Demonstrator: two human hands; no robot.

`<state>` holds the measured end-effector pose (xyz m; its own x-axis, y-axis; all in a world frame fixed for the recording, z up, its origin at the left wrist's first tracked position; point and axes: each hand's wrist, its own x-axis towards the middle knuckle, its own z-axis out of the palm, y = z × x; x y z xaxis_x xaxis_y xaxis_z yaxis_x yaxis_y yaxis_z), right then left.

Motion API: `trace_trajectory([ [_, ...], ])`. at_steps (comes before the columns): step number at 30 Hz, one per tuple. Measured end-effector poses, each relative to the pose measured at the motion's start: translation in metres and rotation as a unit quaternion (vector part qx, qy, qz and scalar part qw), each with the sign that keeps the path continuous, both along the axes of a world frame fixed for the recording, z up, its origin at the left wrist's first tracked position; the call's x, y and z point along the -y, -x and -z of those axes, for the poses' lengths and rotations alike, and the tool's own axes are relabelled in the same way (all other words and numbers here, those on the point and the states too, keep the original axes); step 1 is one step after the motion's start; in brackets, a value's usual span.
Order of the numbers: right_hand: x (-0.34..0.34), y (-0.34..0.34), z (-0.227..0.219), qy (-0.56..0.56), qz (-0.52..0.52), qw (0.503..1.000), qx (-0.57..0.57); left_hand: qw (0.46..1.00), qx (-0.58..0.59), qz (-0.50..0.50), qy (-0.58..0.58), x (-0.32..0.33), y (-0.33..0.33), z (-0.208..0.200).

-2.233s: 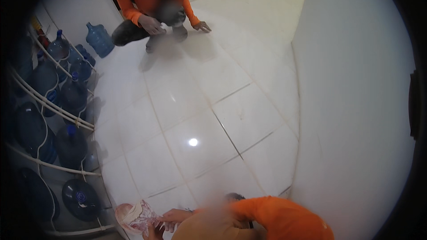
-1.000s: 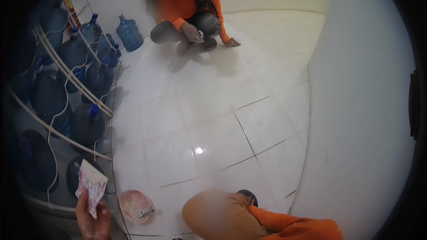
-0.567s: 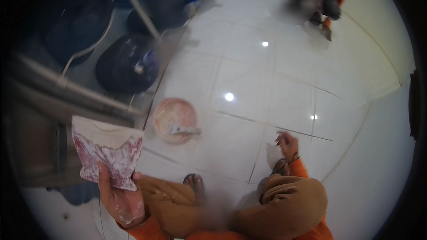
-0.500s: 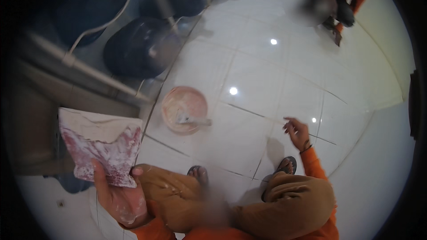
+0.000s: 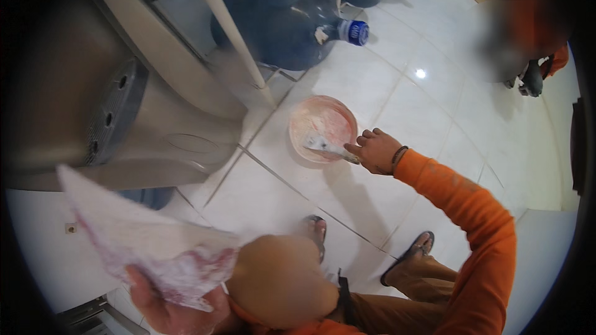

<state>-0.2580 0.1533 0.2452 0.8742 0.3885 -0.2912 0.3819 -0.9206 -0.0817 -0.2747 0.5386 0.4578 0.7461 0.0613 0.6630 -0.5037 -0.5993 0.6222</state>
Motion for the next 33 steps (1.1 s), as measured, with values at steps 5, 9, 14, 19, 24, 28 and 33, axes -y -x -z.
trace_trajectory([
  [5,-0.030,-0.028,0.072,-0.047,0.163,0.985,-0.011,0.842,-0.219,0.158,0.467,0.021,-0.024,0.013],
  [9,-0.038,-0.023,0.084,-0.100,0.251,0.963,-0.004,0.801,-0.374,0.180,0.432,0.029,-0.058,0.064],
  [14,-0.053,0.010,0.033,-0.311,0.369,0.875,0.045,0.765,-0.422,0.224,0.431,0.052,-0.083,0.155],
  [19,-0.081,0.056,-0.028,-0.420,0.317,0.839,0.140,0.770,-0.413,0.239,0.423,0.070,-0.097,0.184],
  [24,-0.097,0.083,-0.042,-0.401,0.323,0.841,0.164,0.782,-0.387,0.293,0.391,0.095,-0.099,0.184],
  [28,-0.105,0.083,-0.048,-0.395,0.339,0.836,0.173,0.768,-0.420,0.315,0.368,0.100,-0.092,0.167],
  [33,-0.094,0.078,-0.038,-0.413,0.329,0.831,0.175,0.801,-0.408,0.338,0.278,0.115,-0.080,0.162],
])
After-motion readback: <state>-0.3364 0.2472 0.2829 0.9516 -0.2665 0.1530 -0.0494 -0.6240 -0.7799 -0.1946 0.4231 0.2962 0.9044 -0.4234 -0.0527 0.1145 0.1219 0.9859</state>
